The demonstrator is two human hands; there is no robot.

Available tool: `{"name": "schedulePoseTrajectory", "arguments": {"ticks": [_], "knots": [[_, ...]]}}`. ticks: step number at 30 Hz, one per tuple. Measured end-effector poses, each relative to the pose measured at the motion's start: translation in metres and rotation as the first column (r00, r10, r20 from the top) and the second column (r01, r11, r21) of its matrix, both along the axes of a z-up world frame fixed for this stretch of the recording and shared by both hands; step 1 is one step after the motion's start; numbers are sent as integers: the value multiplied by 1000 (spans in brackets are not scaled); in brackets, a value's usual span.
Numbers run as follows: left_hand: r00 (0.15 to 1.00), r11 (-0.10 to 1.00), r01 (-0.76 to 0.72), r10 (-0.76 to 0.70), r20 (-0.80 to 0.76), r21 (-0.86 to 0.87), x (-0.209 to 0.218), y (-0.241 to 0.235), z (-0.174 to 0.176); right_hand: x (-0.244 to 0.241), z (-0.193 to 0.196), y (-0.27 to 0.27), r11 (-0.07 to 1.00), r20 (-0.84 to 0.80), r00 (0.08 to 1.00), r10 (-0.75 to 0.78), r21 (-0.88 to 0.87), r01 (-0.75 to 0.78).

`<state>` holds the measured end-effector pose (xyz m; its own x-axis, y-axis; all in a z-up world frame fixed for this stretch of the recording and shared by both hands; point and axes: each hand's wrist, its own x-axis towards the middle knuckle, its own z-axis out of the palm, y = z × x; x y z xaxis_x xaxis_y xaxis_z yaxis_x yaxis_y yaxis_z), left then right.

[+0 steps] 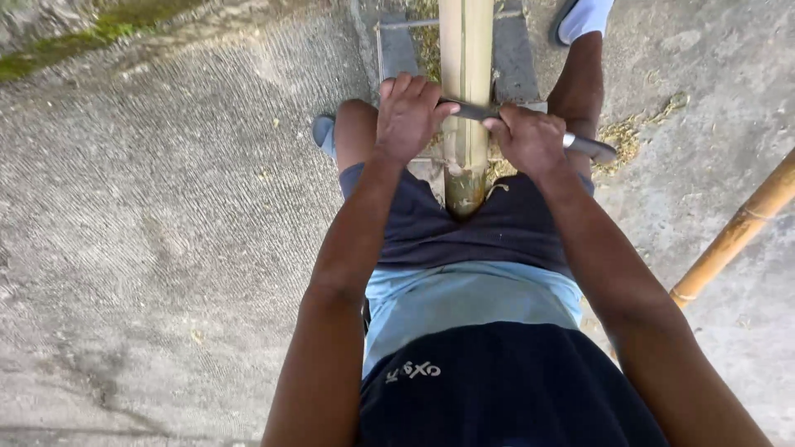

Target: The recorder uses a large knife to strip the outer layer and shave a piece of bamboo held between their legs.

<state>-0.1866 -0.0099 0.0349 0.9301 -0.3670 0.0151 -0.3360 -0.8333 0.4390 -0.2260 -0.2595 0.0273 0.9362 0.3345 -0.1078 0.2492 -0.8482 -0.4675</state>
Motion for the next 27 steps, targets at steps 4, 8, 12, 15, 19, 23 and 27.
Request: {"name": "schedulePoseTrajectory", "arguments": {"ticks": [4, 8, 12, 15, 19, 23, 27], "knots": [[999, 999, 33, -33, -29, -7, -68, -6, -20, -58, -14, -17, 999, -169, 985, 36, 29, -31], [1000, 999, 12, -13, -27, -50, -48, -8, -2, -41, 4, -10, 998, -58, 998, -4, 61, 8], [999, 999, 28, -29, -19, -44, 13, 0, 7, 10, 6, 2, 1000, 3, 1000, -18, 23, 18], [990, 997, 43, -34, -137, 66, -25, -6, -12, -19, 1, -8, 997, -72, 997, 25, 75, -19], [980, 997, 50, -37, -196, 62, -89, -13, -23, -72, 11, -18, 998, -92, 994, 59, 44, -55], [999, 998, 34, -36, -40, -48, -44, -10, -14, -35, 3, -14, 995, -12, 1000, 14, 98, -12], [996, 999, 13, -16, 83, 41, 49, -3, -18, 54, -36, -7, 995, 4, 1000, -22, 98, 21]]}}
